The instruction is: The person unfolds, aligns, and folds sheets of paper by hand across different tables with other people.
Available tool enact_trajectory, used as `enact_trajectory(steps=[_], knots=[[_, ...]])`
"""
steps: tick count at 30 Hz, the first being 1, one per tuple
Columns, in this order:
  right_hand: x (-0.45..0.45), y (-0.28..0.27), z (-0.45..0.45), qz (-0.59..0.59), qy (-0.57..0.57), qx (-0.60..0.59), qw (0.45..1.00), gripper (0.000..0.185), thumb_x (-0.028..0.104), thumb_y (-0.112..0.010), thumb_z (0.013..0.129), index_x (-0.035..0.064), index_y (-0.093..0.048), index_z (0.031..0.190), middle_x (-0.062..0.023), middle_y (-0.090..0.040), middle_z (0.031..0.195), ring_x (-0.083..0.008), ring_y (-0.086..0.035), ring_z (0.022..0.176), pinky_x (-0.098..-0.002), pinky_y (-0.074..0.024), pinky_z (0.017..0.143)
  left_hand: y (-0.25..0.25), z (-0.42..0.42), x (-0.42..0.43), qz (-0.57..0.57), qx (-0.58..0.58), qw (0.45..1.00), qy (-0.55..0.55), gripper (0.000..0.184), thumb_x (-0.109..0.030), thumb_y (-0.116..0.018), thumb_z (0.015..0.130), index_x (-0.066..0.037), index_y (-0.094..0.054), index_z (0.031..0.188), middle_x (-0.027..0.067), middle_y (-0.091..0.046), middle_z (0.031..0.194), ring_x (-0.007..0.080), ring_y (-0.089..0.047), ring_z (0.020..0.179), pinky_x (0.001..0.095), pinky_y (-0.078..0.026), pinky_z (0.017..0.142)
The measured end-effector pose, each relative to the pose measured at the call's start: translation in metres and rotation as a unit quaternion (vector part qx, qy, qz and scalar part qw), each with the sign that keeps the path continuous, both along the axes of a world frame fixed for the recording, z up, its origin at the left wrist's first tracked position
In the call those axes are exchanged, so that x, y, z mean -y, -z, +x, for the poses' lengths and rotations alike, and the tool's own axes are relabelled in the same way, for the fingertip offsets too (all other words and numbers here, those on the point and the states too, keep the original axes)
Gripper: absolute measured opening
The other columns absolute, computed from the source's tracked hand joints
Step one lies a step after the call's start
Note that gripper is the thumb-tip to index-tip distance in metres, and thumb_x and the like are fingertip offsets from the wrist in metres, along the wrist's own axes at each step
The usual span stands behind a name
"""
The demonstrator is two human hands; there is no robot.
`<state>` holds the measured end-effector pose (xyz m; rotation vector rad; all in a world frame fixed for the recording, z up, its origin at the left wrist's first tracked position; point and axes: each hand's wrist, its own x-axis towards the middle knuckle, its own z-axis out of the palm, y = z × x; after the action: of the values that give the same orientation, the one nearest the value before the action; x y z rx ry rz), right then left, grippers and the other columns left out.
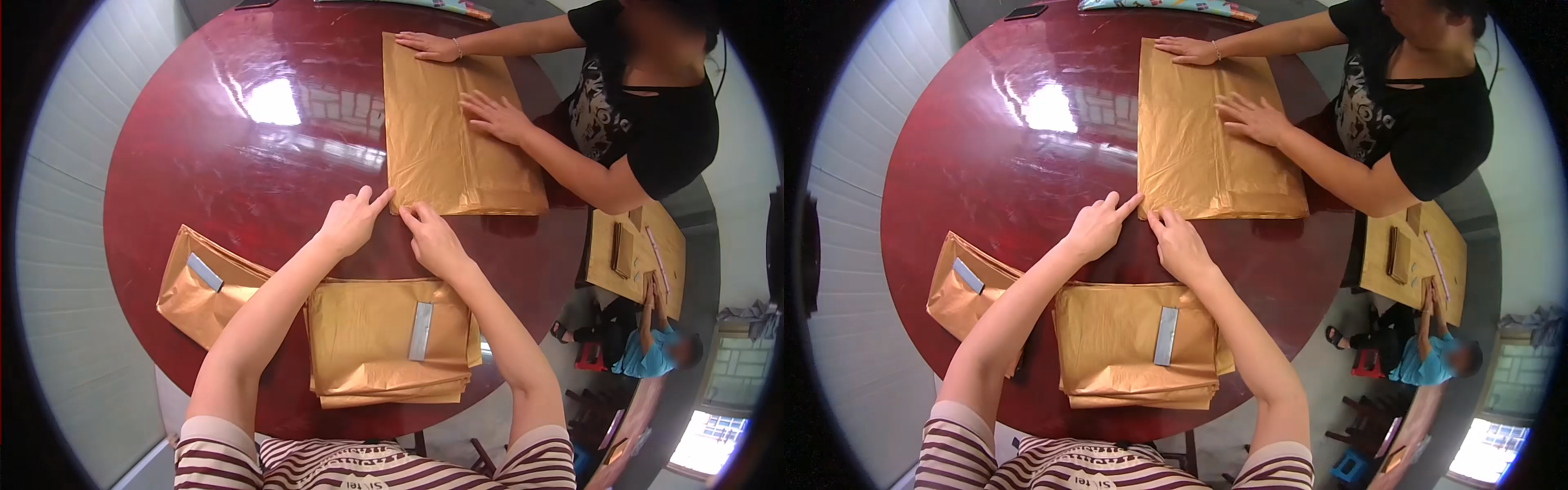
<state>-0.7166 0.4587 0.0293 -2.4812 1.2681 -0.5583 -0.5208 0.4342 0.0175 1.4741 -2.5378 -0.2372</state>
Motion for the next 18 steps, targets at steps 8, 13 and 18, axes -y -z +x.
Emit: enact_trajectory(steps=[8, 13, 18], knots=[[0.003, 0.002, -0.001, 0.022, -0.004, -0.002, 1.000, 0.054, -0.008, -0.056, 0.065, -0.0036, -0.049, 0.119, -0.0180, -0.049, 0.107, -0.0339, -0.050, 0.100, -0.0386, -0.0438, 0.087, -0.009, -0.013, 0.020, -0.025, -0.049, 0.998, -0.011, 0.046, -0.006, -0.054, 0.079, -0.005, -0.047, 0.124, 0.0131, -0.052, 0.099, 0.0286, -0.054, 0.099, 0.0388, -0.046, 0.080], [0.003, 0.002, -0.001, 0.037, 0.003, 0.005, 0.999, 0.050, -0.006, -0.056, 0.065, -0.0052, -0.050, 0.114, -0.0183, -0.049, 0.108, -0.0348, -0.049, 0.101, -0.0397, -0.0429, 0.088, 0.017, -0.042, 0.043, -0.115, -0.071, 0.991, 0.024, 0.051, -0.028, -0.051, 0.087, -0.004, -0.040, 0.131, 0.0175, -0.035, 0.140, 0.0307, -0.026, 0.133, 0.0462, -0.020, 0.108], [-0.001, 0.003, 0.000, 0.005, 0.016, 0.030, 0.999, 0.050, -0.008, -0.053, 0.064, -0.0057, -0.051, 0.114, -0.0181, -0.050, 0.106, -0.0343, -0.050, 0.099, -0.0397, -0.0436, 0.086, 0.025, -0.035, 0.041, -0.074, -0.023, 0.997, 0.007, 0.059, -0.035, -0.046, 0.090, -0.005, -0.031, 0.138, 0.0166, -0.026, 0.146, 0.0289, -0.019, 0.137, 0.0476, -0.013, 0.111]])
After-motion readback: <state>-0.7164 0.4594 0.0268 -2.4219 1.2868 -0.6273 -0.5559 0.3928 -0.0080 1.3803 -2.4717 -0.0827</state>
